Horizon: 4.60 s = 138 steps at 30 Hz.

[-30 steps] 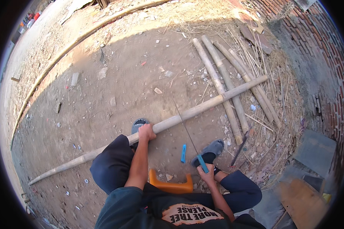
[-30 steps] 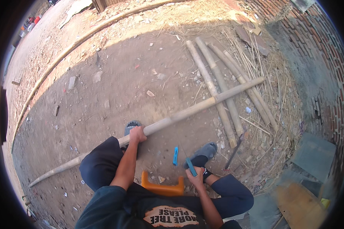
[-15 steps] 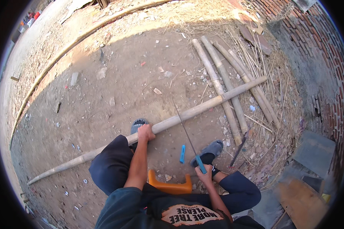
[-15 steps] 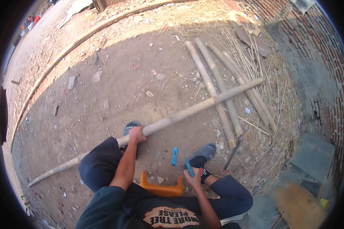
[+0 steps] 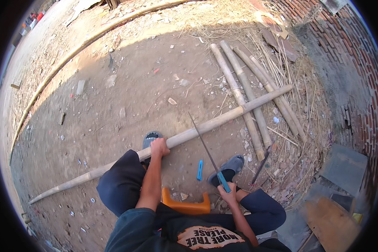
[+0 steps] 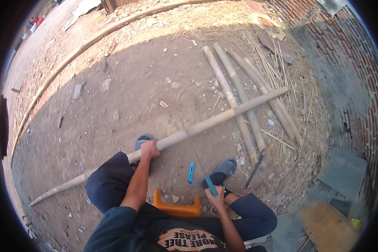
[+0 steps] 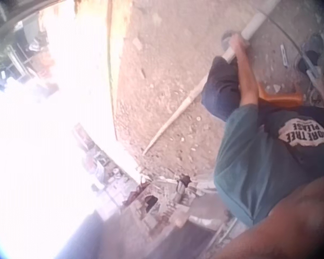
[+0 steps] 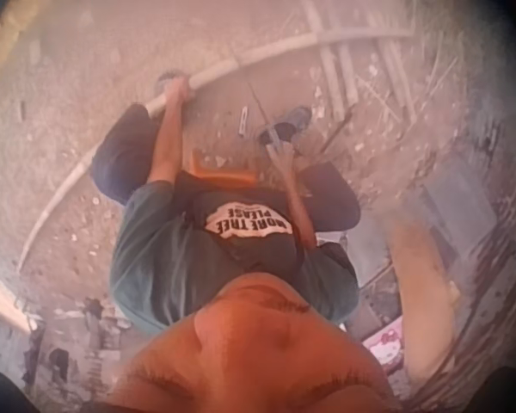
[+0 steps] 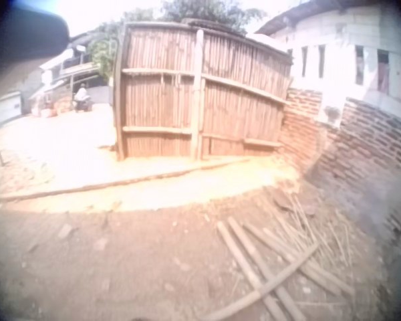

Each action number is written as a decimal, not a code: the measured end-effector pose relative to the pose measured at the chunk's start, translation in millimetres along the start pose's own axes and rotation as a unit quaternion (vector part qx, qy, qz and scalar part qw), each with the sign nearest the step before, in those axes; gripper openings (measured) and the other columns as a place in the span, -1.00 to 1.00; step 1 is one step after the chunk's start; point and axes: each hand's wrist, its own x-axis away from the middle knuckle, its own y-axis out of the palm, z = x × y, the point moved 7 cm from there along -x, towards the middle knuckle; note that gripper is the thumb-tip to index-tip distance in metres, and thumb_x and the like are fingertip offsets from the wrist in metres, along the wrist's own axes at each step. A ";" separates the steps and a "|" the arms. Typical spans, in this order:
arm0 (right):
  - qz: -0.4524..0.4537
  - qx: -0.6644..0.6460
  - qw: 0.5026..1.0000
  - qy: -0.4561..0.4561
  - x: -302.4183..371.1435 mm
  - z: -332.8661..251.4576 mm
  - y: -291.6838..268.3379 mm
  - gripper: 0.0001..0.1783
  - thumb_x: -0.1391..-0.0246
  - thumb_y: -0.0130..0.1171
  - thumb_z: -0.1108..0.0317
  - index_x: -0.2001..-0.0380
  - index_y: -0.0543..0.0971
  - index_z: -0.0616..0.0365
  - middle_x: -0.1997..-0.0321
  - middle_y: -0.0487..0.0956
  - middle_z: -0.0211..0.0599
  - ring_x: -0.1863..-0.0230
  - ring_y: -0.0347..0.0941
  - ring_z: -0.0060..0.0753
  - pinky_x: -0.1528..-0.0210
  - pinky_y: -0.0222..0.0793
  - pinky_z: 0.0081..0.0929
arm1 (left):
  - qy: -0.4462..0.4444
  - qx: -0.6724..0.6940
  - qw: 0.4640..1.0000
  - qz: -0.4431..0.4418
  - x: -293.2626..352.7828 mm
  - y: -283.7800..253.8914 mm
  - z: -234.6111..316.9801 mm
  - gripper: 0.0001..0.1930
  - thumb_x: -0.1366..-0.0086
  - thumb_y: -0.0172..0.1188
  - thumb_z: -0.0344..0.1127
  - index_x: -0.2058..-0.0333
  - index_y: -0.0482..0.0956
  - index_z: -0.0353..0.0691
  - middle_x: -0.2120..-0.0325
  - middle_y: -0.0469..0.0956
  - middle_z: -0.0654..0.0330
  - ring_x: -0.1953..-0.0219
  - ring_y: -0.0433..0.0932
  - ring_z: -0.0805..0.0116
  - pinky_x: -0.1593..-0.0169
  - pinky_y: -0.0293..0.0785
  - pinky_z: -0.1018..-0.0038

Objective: The person sits on a small stool and uses a hand saw to cut a long bamboo pole into shorter sections. They position the pole between their legs, saw through it, and then move the cut pieces aside to continue cutting the remaining length.

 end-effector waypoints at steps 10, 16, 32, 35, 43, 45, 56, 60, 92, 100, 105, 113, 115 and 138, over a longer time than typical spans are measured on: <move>-0.016 -0.006 1.000 0.010 -3.9 -4.4 3.3 -0.65 0.05 0.27 0.40 0.75 0.38 0.26 0.79 0.31 -0.45 0.70 0.25 -0.66 0.61 0.15 -0.40 | 0.026 0.010 1.000 -0.001 -1.5 -8.0 2.7 -0.55 0.09 0.32 -0.28 0.10 0.70 -0.02 0.20 0.70 -0.01 0.08 0.69 -0.02 -0.02 0.62 0.13; -0.004 -0.025 0.998 0.055 5.2 -6.8 -1.6 -0.67 0.04 0.27 0.41 0.76 0.40 0.22 0.79 0.32 -0.49 0.68 0.27 -0.68 0.61 0.16 -0.43 | -0.005 -0.002 1.000 0.010 0.4 2.3 -2.9 -0.56 0.09 0.32 -0.29 0.12 0.70 -0.02 0.21 0.70 -0.02 0.10 0.69 -0.05 0.01 0.62 0.09; -0.022 0.001 0.999 0.041 29.7 -24.0 -16.9 -0.65 0.05 0.27 0.40 0.77 0.38 0.22 0.80 0.32 -0.43 0.70 0.26 -0.65 0.61 0.15 -0.40 | 0.000 -0.009 1.000 0.019 2.1 -4.5 -0.8 -0.56 0.11 0.33 -0.29 0.13 0.70 -0.01 0.25 0.71 0.00 0.13 0.70 -0.04 0.07 0.63 0.10; 0.002 0.001 1.000 0.015 -40.8 -10.1 28.9 -0.65 0.07 0.28 0.40 0.76 0.36 0.24 0.79 0.29 -0.38 0.69 0.24 -0.64 0.60 0.14 -0.37 | 0.011 -0.002 1.000 0.014 -3.1 -4.6 10.0 -0.55 0.11 0.33 -0.29 0.12 0.69 -0.01 0.25 0.71 -0.01 0.13 0.71 -0.04 0.06 0.63 0.10; -0.002 0.037 0.999 -0.027 -45.7 -31.2 22.0 -0.63 0.07 0.30 0.38 0.76 0.35 0.24 0.79 0.27 -0.34 0.68 0.24 -0.65 0.59 0.15 -0.40 | 0.018 0.001 1.000 0.011 -5.3 -3.6 0.2 -0.50 0.12 0.35 -0.28 0.07 0.67 0.01 0.21 0.71 0.01 0.09 0.70 -0.01 0.03 0.64 0.13; -0.002 0.035 0.999 0.016 26.0 -7.7 -7.3 -0.64 0.06 0.29 0.40 0.76 0.36 0.23 0.79 0.30 -0.38 0.69 0.27 -0.66 0.60 0.15 -0.42 | 0.005 -0.002 1.000 -0.001 -1.6 0.9 3.3 -0.50 0.12 0.35 -0.28 0.07 0.68 0.01 0.21 0.71 0.01 0.09 0.70 -0.02 0.02 0.63 0.13; -0.006 0.002 0.999 -0.048 -35.0 -22.6 55.6 -0.65 0.07 0.27 0.42 0.77 0.34 0.23 0.78 0.31 -0.44 0.69 0.24 -0.66 0.62 0.14 -0.41 | 0.011 0.014 1.000 0.000 -0.1 -3.7 7.0 -0.51 0.12 0.31 -0.29 0.09 0.68 0.00 0.21 0.70 -0.02 0.08 0.69 -0.06 0.02 0.63 0.10; 0.008 -0.026 1.000 -0.006 -30.7 -8.2 30.9 -0.64 0.08 0.27 0.42 0.78 0.33 0.21 0.77 0.30 -0.48 0.68 0.23 -0.68 0.61 0.12 -0.42 | 0.003 -0.001 1.000 0.010 -4.9 -4.4 2.7 -0.54 0.10 0.34 -0.29 0.11 0.69 -0.01 0.22 0.71 0.01 0.10 0.70 -0.03 0.03 0.62 0.11; 0.039 0.013 0.998 0.039 -59.2 -26.4 24.4 -0.62 0.07 0.29 0.35 0.74 0.34 0.27 0.80 0.26 -0.36 0.67 0.20 -0.66 0.61 0.14 -0.37 | -0.006 0.012 0.997 0.070 2.4 3.7 12.7 -0.59 0.09 0.38 -0.36 0.16 0.62 -0.07 0.28 0.71 -0.01 0.16 0.71 -0.05 0.13 0.63 0.08; 0.038 0.001 0.999 -0.026 -64.8 -46.9 41.3 -0.67 0.04 0.32 0.34 0.68 0.42 0.26 0.74 0.35 -0.35 0.64 0.27 -0.66 0.58 0.16 -0.40 | -0.002 0.017 0.997 0.075 13.7 10.0 0.7 -0.60 0.11 0.38 -0.35 0.19 0.61 -0.09 0.31 0.70 -0.01 0.19 0.70 -0.09 0.15 0.61 0.04; 0.015 -0.277 0.934 0.225 -84.2 -25.1 44.7 -0.76 -0.08 0.25 0.41 0.61 0.45 0.06 0.71 0.33 -0.63 0.68 0.24 -0.72 0.64 0.10 -0.60 | 0.002 0.013 0.998 0.059 9.0 -8.3 11.0 -0.58 0.10 0.41 -0.35 0.16 0.62 -0.08 0.29 0.71 -0.01 0.16 0.71 -0.05 0.12 0.62 0.08; -0.010 0.039 0.993 -0.109 -107.8 -174.3 -7.6 -0.68 -0.18 0.23 0.32 0.63 0.49 0.21 0.68 0.40 -0.49 0.66 0.27 -0.66 0.61 0.11 -0.48 | -0.001 0.012 0.999 0.037 -0.8 -3.9 7.6 -0.54 0.14 0.40 -0.30 0.14 0.66 -0.05 0.25 0.71 -0.01 0.12 0.70 -0.04 0.06 0.63 0.10; -0.005 -0.074 0.996 -0.047 -101.5 -165.4 -16.5 -0.65 -0.18 0.23 0.32 0.63 0.47 0.25 0.70 0.38 -0.42 0.66 0.28 -0.62 0.59 0.13 -0.44 | 0.006 0.019 1.000 0.002 -4.3 -3.9 6.4 -0.48 0.15 0.39 -0.28 0.08 0.68 -0.03 0.20 0.71 -0.01 0.07 0.69 -0.02 0.00 0.62 0.13; 0.014 0.008 0.999 0.046 4.9 -25.6 -17.8 -0.65 0.06 0.31 0.39 0.74 0.35 0.16 0.75 0.32 -0.51 0.68 0.22 -0.67 0.59 0.13 -0.45 | 0.020 0.028 0.987 -0.156 -18.0 14.8 -1.9 -0.39 0.14 0.35 -0.21 -0.03 0.69 -0.01 0.03 0.67 -0.03 -0.06 0.64 0.01 -0.15 0.56 0.18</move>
